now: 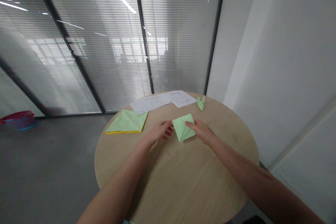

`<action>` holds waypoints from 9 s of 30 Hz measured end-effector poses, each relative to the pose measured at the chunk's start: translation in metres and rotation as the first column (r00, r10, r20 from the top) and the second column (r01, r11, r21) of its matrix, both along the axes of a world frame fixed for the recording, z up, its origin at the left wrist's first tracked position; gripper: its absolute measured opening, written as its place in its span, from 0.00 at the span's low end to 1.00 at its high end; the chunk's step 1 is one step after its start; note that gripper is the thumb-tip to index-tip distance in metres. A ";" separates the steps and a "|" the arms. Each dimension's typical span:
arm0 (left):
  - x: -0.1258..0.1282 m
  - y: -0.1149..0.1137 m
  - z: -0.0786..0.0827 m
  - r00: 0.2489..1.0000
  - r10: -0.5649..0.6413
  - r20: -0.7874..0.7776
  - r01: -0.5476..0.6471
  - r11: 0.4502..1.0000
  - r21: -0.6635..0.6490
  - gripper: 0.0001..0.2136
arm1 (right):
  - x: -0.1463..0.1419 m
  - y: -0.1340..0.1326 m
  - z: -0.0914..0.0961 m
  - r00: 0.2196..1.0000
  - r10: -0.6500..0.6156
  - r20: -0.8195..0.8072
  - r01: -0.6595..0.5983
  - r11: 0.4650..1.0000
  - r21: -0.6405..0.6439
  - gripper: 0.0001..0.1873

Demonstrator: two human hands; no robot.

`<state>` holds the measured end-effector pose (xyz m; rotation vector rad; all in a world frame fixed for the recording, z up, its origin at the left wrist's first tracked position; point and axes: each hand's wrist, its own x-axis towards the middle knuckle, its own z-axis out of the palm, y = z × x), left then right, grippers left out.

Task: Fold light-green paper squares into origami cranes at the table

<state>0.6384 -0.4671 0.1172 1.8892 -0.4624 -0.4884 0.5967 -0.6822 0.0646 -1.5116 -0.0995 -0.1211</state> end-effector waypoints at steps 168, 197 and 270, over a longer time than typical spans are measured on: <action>0.002 -0.013 -0.024 0.947 -0.047 0.317 0.060 0.998 -0.030 0.13 | -0.008 0.010 0.006 0.990 0.121 0.078 -0.075 0.895 -0.439 0.19; 0.014 0.003 -0.015 0.941 -0.108 0.322 0.118 0.993 -0.014 0.13 | -0.010 0.007 0.016 0.984 0.124 0.131 -0.046 0.873 -0.486 0.19; 0.008 -0.001 -0.006 0.950 0.037 0.311 -0.026 0.999 -0.041 0.17 | -0.002 -0.015 0.017 1.000 -0.006 0.015 0.008 0.993 -0.116 0.18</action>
